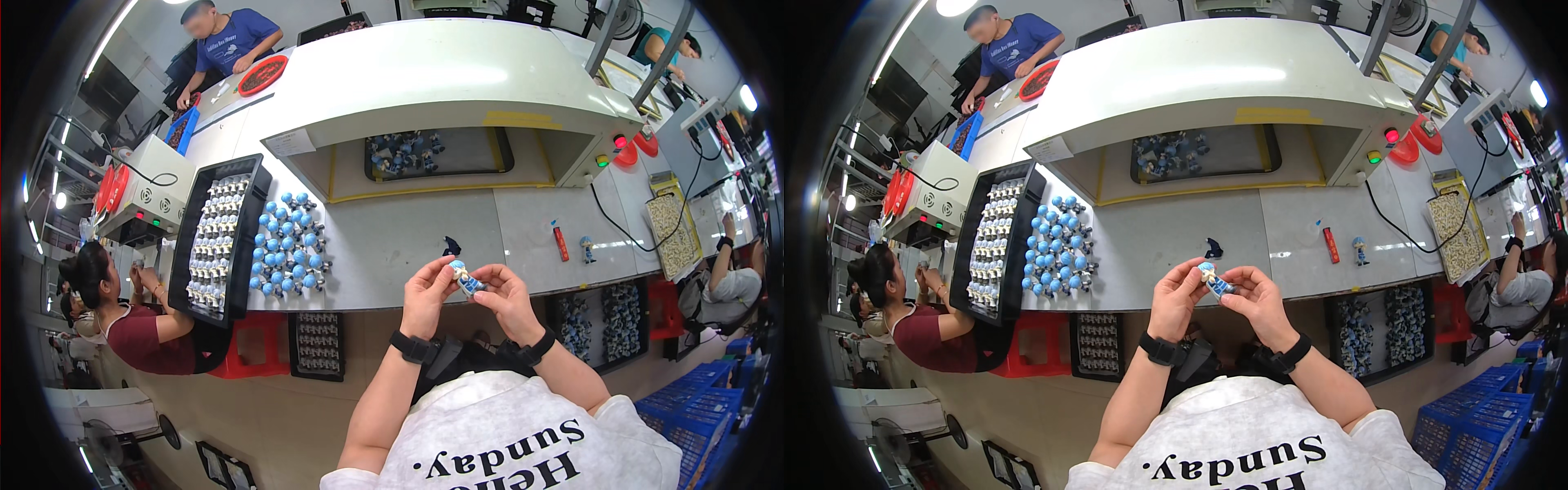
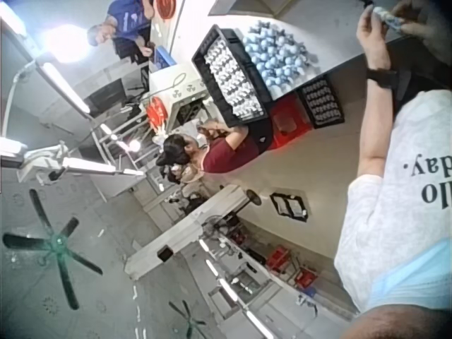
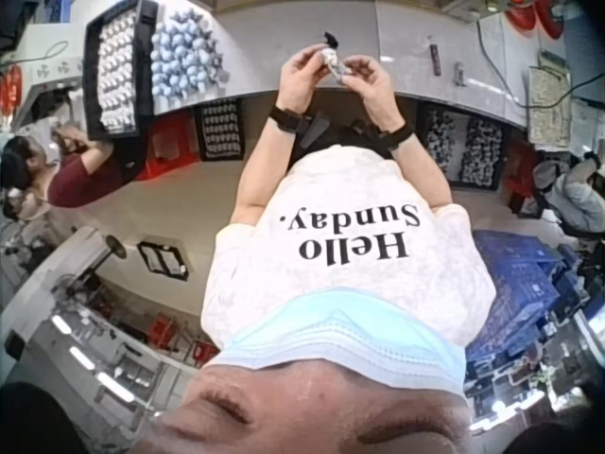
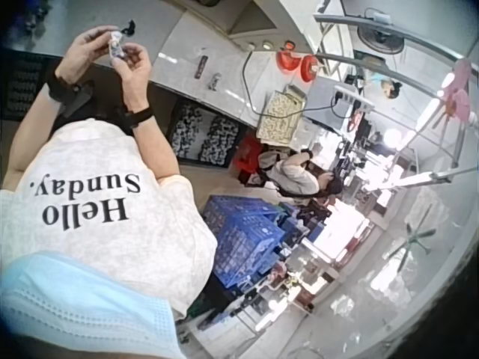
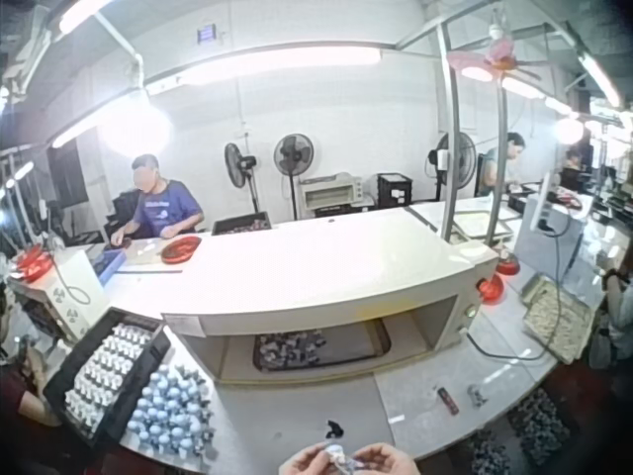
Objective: Assemble small plastic toy figures and inspect components at a factory workbench.
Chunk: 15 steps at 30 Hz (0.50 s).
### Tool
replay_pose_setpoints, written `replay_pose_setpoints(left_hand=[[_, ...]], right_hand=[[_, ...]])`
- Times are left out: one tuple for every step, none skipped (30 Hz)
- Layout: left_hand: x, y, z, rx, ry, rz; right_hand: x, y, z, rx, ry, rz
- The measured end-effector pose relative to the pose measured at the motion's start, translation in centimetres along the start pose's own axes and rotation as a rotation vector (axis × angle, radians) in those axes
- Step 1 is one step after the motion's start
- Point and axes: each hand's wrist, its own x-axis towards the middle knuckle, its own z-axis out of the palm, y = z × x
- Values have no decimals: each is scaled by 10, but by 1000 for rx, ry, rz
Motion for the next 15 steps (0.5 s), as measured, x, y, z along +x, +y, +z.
replay_pose_setpoints(left_hand=[[0, 0, -1, 0, 1, 0], [0, 0, -1, -13, 4, -3], [0, 0, -2, -26, 8, -6], [1, 0, -3, -26, 9, -7], [1, -1, -4, -46, 5, -11], [1, -1, -4, -66, 2, -16], [2, 0, -4, -67, 2, -16], [2, 1, -4, -84, 4, -24], [2, 1, -3, -102, 4, -32], [2, 2, -3, -102, 4, -33], [2, 2, -3, -103, 7, -42], [2, 2, -3, -103, 10, -52], [2, 2, -3, -103, 10, -52], [2, 2, -4, -110, 10, -50], [2, 2, -4, -116, 10, -48]], right_hand=[[0, 0, 0, 3, -27, -11], [-1, -1, 0, 2, -27, -10], [-2, -2, 1, 9, -39, -9], [-2, -2, 1, 15, -51, -9], [-2, -2, 1, 15, -50, -8], [-3, -1, 0, 10, -56, -5], [-3, -1, 0, 5, -61, -3], [-3, 0, 0, 5, -61, -2], [-3, 0, 0, 6, -67, -3], [-3, 0, 0, 8, -73, -4], [-3, 0, 0, 8, -73, -4], [-3, 0, 0, 3, -72, -7], [-2, 0, 0, -3, -71, -9], [-2, 0, 1, -3, -71, -9], [-2, -1, 2, 20, -39, 23]])
